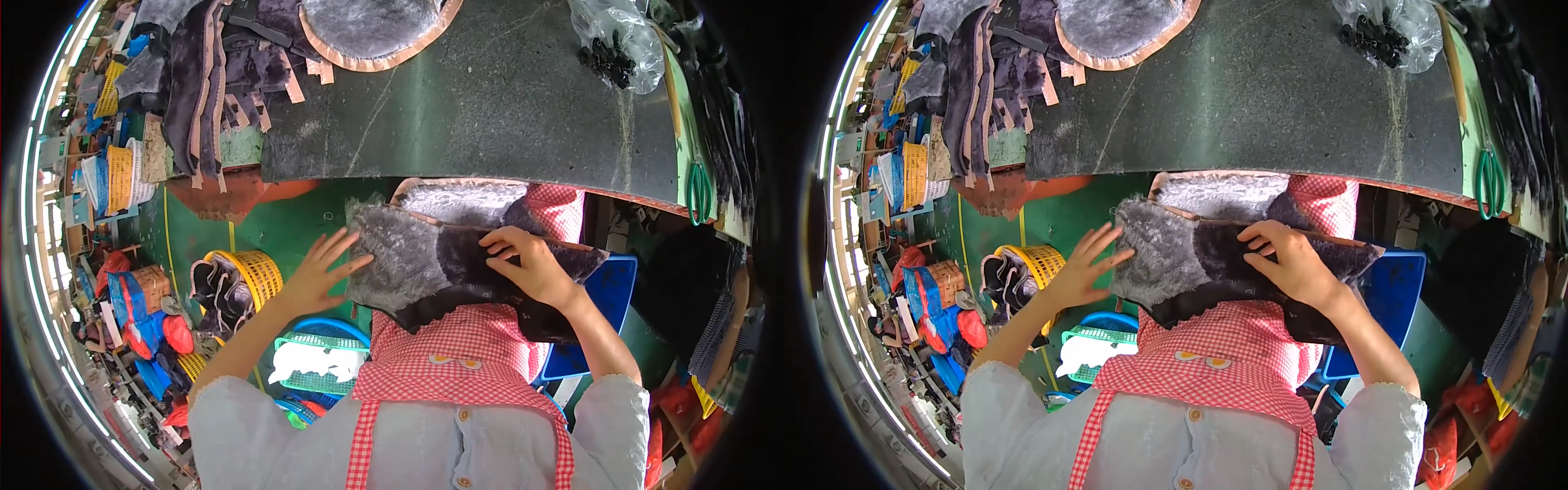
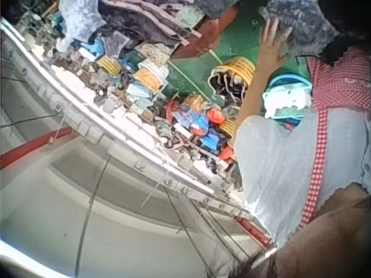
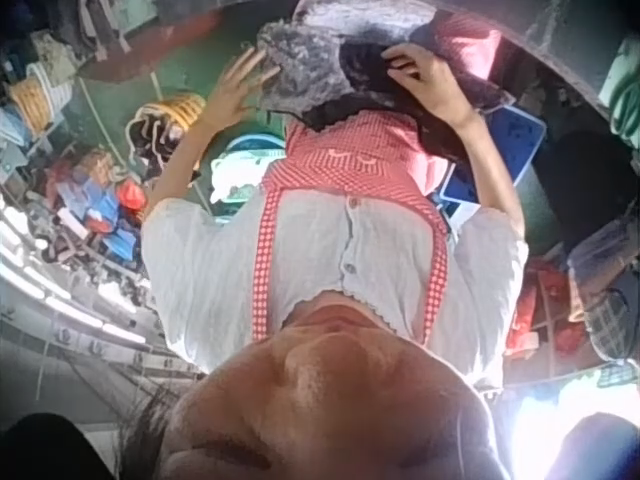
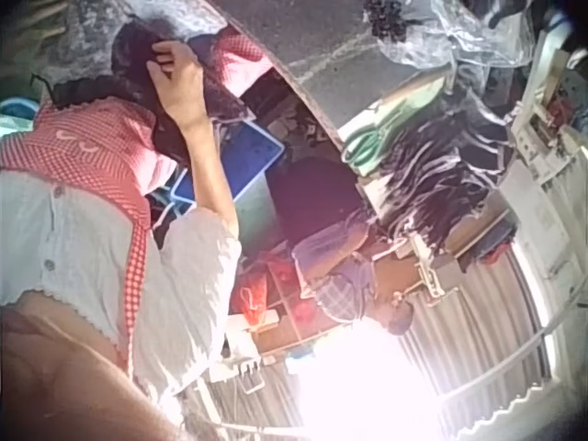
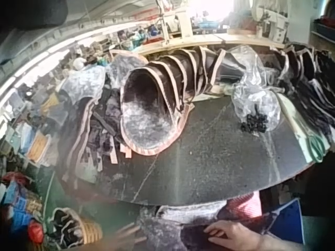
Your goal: Trimming excess material and checking zippers on shoe upper components using scissors.
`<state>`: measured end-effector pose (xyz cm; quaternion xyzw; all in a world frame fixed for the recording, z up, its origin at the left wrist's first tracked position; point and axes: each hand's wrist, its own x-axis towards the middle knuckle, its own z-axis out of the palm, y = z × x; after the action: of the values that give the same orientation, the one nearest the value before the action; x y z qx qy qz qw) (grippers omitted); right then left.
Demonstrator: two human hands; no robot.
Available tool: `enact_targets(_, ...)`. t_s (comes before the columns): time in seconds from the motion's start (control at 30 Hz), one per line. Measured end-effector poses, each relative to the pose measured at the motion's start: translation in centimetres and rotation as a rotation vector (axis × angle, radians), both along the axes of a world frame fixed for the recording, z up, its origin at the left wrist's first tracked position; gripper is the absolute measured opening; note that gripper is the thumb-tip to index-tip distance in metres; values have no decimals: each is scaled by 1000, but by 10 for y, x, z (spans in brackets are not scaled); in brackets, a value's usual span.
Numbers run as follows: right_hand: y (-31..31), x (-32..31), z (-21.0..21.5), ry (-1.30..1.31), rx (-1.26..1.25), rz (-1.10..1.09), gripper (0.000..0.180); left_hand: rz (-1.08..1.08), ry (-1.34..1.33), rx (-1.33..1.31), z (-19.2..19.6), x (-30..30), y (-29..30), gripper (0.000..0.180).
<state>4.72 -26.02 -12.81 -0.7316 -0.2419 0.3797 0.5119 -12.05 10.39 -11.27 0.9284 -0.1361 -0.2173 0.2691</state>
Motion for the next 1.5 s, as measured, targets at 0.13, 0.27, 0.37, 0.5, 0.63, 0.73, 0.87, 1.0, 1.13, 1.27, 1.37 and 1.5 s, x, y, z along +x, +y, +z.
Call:
enact_targets(0.13,-1,6,18,22,-125,64,41,-31,-157,-143,-9,16,8,51)
enact_targets(0.27,27,8,66,136,-86,272,84,53,-241,-340,43,49,-22,25)
enact_targets(0.37,57,-10,88,-176,-108,260,61,53,-416,-360,84,91,-58,22)
enact_targets(0.5,54,-40,60,150,116,-52,37,23,-383,-331,84,128,-75,25)
enact_targets(0.63,53,-66,19,662,134,-321,41,-134,-680,-201,70,133,-96,13)
enact_targets(0.73,45,-59,20,777,64,-283,42,-251,-630,-154,69,123,-95,15)
enact_targets(0.87,45,-66,18,584,75,-225,44,77,-46,-261,78,110,-109,16)
enact_targets(1.0,22,-5,57,17,16,206,43,359,-16,-431,66,109,-118,25)
enact_targets(1.13,2,84,85,-494,60,-445,10,268,170,-368,74,110,-107,31)
enact_targets(1.27,-16,170,78,-1054,-69,-574,19,278,253,-341,80,118,-110,28)
enact_targets(1.37,-10,192,75,-1135,-136,-517,20,275,186,-289,78,120,-109,28)
enact_targets(1.5,1,192,72,-1126,-175,-385,14,300,275,-412,83,124,-107,19)
